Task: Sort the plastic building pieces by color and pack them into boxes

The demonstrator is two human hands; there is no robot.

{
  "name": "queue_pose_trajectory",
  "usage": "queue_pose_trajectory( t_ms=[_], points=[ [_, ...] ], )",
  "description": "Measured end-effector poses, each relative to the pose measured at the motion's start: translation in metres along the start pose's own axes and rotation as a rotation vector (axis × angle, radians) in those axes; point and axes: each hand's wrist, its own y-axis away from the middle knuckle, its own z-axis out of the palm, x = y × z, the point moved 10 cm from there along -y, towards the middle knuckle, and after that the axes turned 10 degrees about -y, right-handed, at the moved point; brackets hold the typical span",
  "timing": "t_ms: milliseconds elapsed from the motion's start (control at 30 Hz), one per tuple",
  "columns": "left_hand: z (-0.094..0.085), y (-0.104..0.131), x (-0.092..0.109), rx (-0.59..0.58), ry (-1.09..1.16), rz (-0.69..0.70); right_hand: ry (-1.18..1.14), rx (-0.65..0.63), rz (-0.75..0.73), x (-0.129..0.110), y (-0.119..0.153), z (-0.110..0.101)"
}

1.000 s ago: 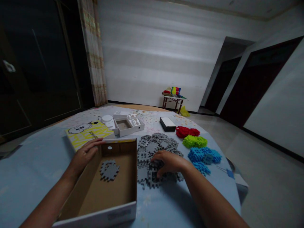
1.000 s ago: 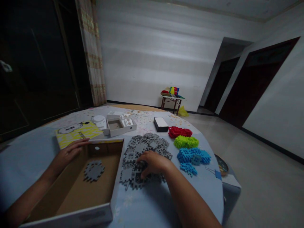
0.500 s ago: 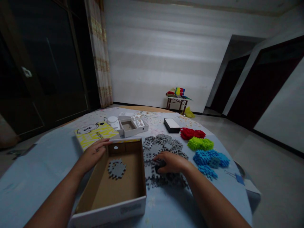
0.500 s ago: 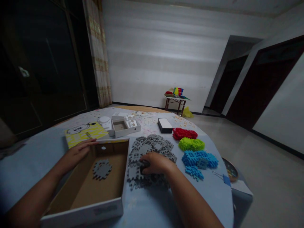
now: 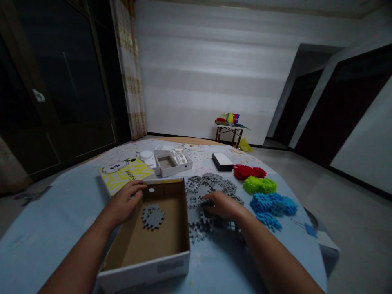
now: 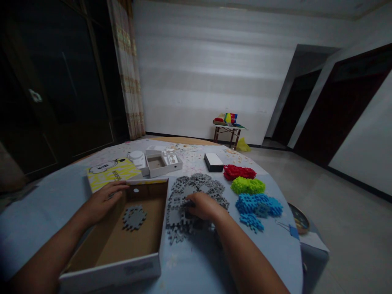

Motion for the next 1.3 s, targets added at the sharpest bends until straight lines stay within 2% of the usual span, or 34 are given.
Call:
queue_pose_trajectory(
  t_ms=[133, 333, 433, 533, 667, 767, 833, 867, 933, 1067, 1133, 1233, 1300],
  points=[
    [-0.008, 0.001, 0.002, 0.023, -0.056, -0.049, -0.131, 0.124, -0.030, 0.005, -0.002, -0.015],
    [-0.011, 0.004, 0.020, -0.067, -0.276, -0.019, -0.245, 0.415, -0.040, 0.015, 0.001, -0.044],
    [-0.008, 0.004, 0.020, -0.093, -0.281, -0.013, -0.357, 0.555, -0.078, 0.006, 0.007, -0.059],
    [-0.003, 0.004, 0.019, -0.121, -0.238, 0.015, -0.491, 0.639, -0.110, -0.015, 0.011, -0.068],
    [0.005, 0.006, 0.018, -0.173, -0.238, 0.060, -0.554, 0.587, -0.193, -0.064, 0.003, -0.057],
    [0.008, 0.006, 0.011, -0.145, -0.256, 0.039, -0.496, 0.376, -0.304, -0.101, -0.007, -0.033],
    [0.010, 0.005, 0.006, -0.125, -0.253, 0.032, -0.452, 0.223, -0.353, -0.112, -0.009, -0.018],
    [0.011, 0.005, 0.004, -0.124, -0.253, 0.030, -0.440, 0.177, -0.352, -0.110, -0.009, -0.015],
    [0.014, 0.003, 0.001, -0.136, -0.262, 0.027, -0.433, 0.175, -0.289, -0.090, -0.008, -0.020],
    [0.016, -0.002, 0.003, -0.148, -0.315, 0.041, -0.399, 0.317, -0.088, -0.027, 0.002, -0.048],
    [0.017, -0.007, 0.008, -0.167, -0.334, 0.070, -0.340, 0.355, -0.005, 0.002, 0.008, -0.054],
    [0.021, -0.015, 0.015, -0.216, -0.337, 0.110, -0.218, 0.381, 0.077, 0.033, 0.015, -0.053],
    [0.022, -0.020, 0.019, -0.229, -0.338, 0.128, -0.152, 0.387, 0.092, 0.044, 0.015, -0.048]
  ],
)
